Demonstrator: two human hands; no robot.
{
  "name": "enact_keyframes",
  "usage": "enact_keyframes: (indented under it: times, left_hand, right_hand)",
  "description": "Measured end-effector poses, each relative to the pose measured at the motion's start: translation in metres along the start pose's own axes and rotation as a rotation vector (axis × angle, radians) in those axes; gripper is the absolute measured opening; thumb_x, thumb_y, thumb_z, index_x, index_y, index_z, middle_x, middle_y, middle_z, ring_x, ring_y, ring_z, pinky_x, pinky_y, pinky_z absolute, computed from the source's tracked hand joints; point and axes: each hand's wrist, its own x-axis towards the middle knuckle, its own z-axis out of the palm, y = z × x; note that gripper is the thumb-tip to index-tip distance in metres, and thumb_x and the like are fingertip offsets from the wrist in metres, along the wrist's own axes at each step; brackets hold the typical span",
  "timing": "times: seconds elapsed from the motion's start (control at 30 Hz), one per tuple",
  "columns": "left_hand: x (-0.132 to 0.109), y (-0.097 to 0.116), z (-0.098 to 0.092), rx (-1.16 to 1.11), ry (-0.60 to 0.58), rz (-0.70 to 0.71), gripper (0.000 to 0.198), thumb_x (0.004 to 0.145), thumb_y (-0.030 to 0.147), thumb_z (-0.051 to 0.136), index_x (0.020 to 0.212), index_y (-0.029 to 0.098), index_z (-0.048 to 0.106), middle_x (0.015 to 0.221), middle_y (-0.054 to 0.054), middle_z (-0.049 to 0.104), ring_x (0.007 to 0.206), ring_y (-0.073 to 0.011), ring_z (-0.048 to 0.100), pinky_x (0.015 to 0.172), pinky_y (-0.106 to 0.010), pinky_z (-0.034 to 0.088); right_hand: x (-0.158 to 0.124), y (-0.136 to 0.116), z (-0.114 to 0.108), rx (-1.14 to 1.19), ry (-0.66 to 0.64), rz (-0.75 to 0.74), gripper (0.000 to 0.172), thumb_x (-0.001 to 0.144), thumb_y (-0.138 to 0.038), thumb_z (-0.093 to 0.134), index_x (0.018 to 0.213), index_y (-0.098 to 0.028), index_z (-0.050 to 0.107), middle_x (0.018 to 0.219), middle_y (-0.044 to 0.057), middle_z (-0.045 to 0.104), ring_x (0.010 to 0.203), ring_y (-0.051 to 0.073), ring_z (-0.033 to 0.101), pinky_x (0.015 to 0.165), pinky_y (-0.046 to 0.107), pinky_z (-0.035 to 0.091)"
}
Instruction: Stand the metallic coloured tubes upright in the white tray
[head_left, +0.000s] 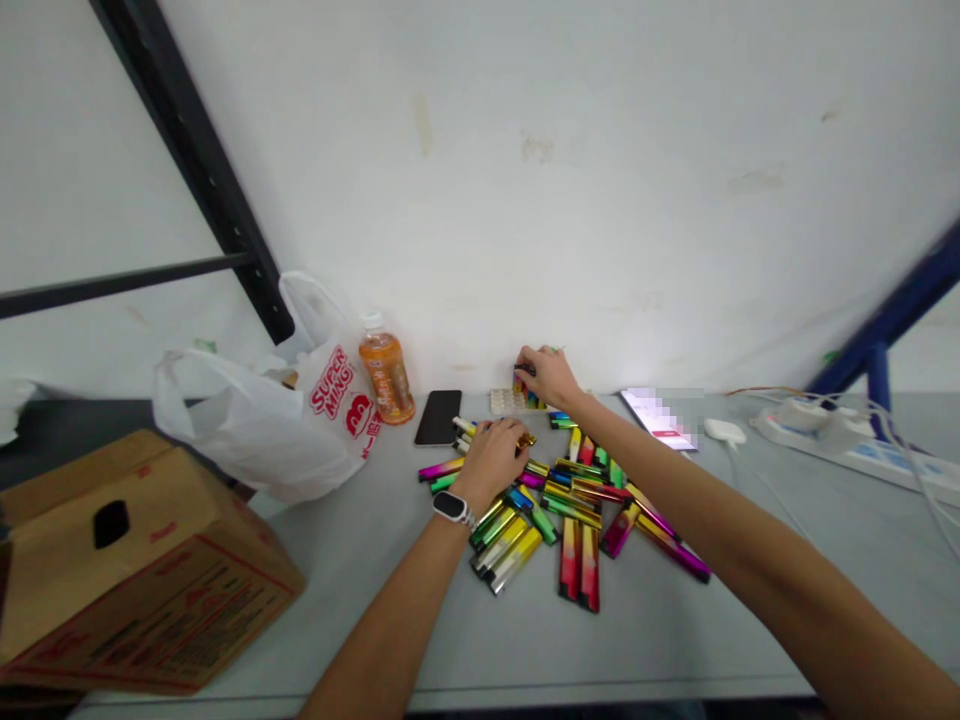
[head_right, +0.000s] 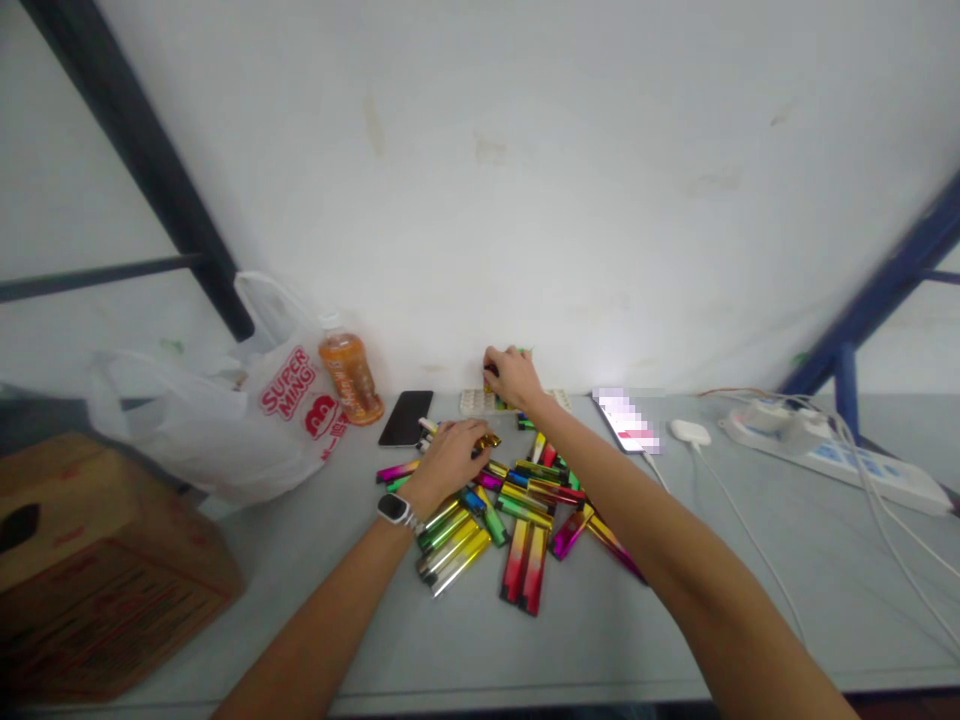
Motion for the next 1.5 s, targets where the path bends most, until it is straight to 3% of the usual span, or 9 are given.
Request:
enact_keyframes:
  times: [0.17, 0.43, 0.77, 0.9, 1.07, 1.23, 1.37, 1.5]
  left_hand:
    - [0.002, 0.004, 0.001, 0.023, 0.045, -0.064, 0.020, 0.093, 0.030, 0.060, 0.108, 0.017, 0.065, 0.115, -0.010, 0.068, 0.111, -0.0266, 0.063, 0.099, -0.040, 0.043]
    - [0.010, 0.009, 0.001, 0.108, 0.109, -0.350, 0.053, 0.083, 0.056, 0.069, 0.113, 0.013, 0.062, 0.116, -0.017, 0.066, 0.114, -0.0350, 0.059, 0.100, -0.045, 0.041]
    - [0.018, 0.013, 0.009, 0.125, 0.138, -0.488, 0.061, 0.079, 0.062, 0.068, 0.116, 0.014, 0.058, 0.114, -0.018, 0.068, 0.115, -0.0356, 0.057, 0.105, -0.050, 0.035]
    - [0.020, 0.012, 0.011, 0.104, 0.152, -0.516, 0.065, 0.079, 0.061, 0.069, 0.120, 0.013, 0.057, 0.116, -0.019, 0.069, 0.116, -0.0374, 0.057, 0.107, -0.053, 0.033]
    - [0.020, 0.011, 0.011, 0.075, 0.173, -0.519, 0.062, 0.077, 0.055, 0.072, 0.121, 0.015, 0.056, 0.115, -0.017, 0.070, 0.117, -0.0373, 0.057, 0.109, -0.056, 0.030]
    - [0.019, 0.006, 0.014, 0.015, 0.174, -0.472, 0.054, 0.079, 0.050, 0.071, 0.120, 0.019, 0.056, 0.115, -0.014, 0.072, 0.118, -0.0364, 0.057, 0.109, -0.054, 0.030]
    - [0.015, 0.002, 0.014, -0.102, 0.168, -0.389, 0.043, 0.084, 0.040, 0.067, 0.120, 0.020, 0.056, 0.111, -0.009, 0.075, 0.117, -0.0321, 0.059, 0.108, -0.049, 0.032]
    - [0.010, 0.000, 0.012, -0.178, 0.183, -0.333, 0.032, 0.088, 0.020, 0.056, 0.120, 0.022, 0.057, 0.108, -0.004, 0.077, 0.114, -0.0270, 0.062, 0.110, -0.045, 0.032]
  right_hand:
    - [0.000, 0.004, 0.006, -0.004, -0.028, -0.004, 0.013, 0.093, -0.022, 0.057, 0.102, -0.019, 0.065, 0.102, 0.009, 0.073, 0.104, 0.028, 0.056, 0.094, 0.040, 0.033]
    - [0.003, 0.003, 0.004, 0.016, -0.035, -0.026, 0.014, 0.094, -0.023, 0.056, 0.102, -0.019, 0.067, 0.100, 0.009, 0.072, 0.106, 0.028, 0.054, 0.094, 0.039, 0.031]
    - [0.002, 0.007, 0.009, 0.016, -0.010, -0.043, 0.015, 0.093, -0.025, 0.057, 0.099, -0.019, 0.070, 0.103, 0.011, 0.068, 0.107, 0.028, 0.048, 0.095, 0.040, 0.032]
    - [-0.001, 0.007, 0.006, -0.047, 0.079, -0.039, 0.018, 0.091, -0.032, 0.062, 0.092, -0.020, 0.074, 0.119, 0.014, 0.058, 0.113, 0.030, 0.043, 0.093, 0.040, 0.033]
    - [-0.007, 0.003, 0.001, -0.075, 0.048, 0.019, 0.028, 0.095, -0.039, 0.055, 0.101, -0.022, 0.076, 0.117, 0.014, 0.054, 0.113, 0.031, 0.042, 0.094, 0.042, 0.032]
    - [-0.028, -0.019, -0.009, -0.084, 0.039, -0.004, 0.031, 0.093, -0.028, 0.054, 0.118, -0.020, 0.070, 0.118, 0.015, 0.057, 0.113, 0.029, 0.046, 0.095, 0.040, 0.031]
    - [-0.059, -0.030, -0.012, -0.111, -0.157, 0.018, 0.022, 0.089, -0.024, 0.053, 0.097, -0.018, 0.074, 0.102, 0.013, 0.068, 0.104, 0.028, 0.056, 0.093, 0.040, 0.033]
    - [-0.078, -0.026, -0.006, -0.153, -0.269, 0.119, 0.026, 0.084, -0.033, 0.062, 0.099, -0.018, 0.076, 0.104, 0.017, 0.073, 0.105, 0.033, 0.061, 0.094, 0.044, 0.035]
